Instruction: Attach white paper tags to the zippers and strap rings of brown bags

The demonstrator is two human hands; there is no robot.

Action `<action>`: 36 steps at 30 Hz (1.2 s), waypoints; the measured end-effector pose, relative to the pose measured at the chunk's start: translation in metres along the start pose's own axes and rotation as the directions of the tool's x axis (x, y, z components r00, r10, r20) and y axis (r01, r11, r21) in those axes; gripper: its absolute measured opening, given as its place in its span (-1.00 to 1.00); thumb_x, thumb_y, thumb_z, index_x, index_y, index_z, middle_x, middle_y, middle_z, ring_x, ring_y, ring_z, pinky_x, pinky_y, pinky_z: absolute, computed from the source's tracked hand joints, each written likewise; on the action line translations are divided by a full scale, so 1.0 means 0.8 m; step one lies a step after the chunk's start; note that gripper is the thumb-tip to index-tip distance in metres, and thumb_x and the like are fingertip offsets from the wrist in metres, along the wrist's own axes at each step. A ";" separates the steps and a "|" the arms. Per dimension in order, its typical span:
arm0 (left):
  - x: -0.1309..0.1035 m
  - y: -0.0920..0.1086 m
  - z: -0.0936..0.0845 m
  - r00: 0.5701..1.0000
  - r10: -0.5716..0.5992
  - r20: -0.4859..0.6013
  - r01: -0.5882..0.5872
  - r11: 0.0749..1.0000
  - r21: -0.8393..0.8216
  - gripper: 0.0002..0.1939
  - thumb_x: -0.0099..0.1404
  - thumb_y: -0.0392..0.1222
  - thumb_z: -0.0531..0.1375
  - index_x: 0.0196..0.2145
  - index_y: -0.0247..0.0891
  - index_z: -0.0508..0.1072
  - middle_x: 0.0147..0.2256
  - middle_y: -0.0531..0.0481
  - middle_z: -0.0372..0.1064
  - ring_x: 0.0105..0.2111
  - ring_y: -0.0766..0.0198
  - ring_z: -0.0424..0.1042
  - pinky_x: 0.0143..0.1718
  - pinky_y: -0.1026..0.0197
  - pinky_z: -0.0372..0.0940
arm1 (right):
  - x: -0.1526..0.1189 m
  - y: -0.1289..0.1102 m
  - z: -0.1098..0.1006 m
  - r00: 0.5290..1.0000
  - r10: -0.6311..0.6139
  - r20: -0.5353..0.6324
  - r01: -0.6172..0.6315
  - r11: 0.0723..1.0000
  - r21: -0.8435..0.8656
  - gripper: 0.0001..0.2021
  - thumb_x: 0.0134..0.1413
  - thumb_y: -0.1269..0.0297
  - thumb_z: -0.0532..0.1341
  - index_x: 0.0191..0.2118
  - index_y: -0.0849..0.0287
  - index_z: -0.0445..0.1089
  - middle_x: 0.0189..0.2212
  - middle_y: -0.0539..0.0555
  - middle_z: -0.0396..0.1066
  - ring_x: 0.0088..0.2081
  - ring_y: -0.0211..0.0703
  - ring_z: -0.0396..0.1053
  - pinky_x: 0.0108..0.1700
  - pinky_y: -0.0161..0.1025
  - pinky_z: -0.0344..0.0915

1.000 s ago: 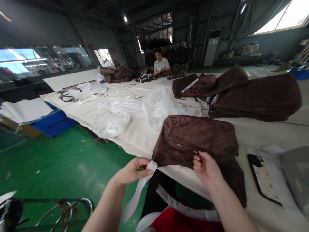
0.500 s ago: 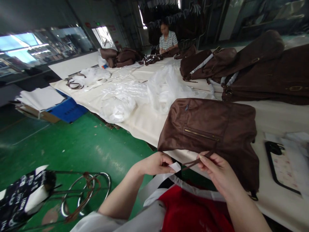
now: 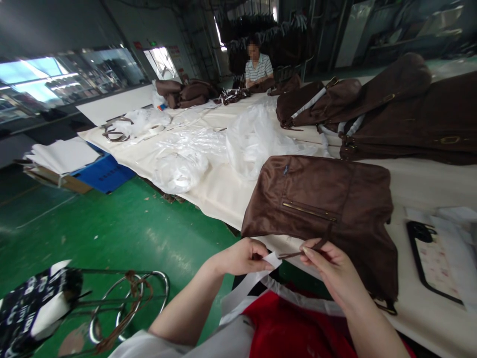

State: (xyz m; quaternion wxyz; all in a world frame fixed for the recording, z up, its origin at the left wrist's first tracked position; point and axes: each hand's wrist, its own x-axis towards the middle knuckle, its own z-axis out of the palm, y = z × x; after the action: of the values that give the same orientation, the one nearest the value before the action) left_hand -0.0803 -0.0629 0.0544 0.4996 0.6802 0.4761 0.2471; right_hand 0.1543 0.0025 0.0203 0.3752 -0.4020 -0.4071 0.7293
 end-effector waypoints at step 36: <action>0.110 0.011 0.019 0.973 -0.046 -0.228 0.133 0.914 0.384 -0.46 0.34 0.10 0.03 -0.66 -0.31 0.32 -0.63 0.13 0.03 -0.56 0.41 0.07 -0.51 0.30 -0.01 | 0.040 0.000 -0.004 0.997 -0.043 -0.062 0.025 0.963 -0.267 -0.57 -0.07 -0.18 0.20 -0.46 0.14 0.30 -0.66 -0.10 0.26 -0.76 -0.40 0.00 -0.72 -0.37 -0.18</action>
State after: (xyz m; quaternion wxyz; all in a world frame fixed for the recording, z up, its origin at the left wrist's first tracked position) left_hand -0.0270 0.0084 0.0442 0.3080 0.7139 0.5981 0.1941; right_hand 0.1448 0.0313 0.0099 0.3437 -0.4658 -0.4954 0.6477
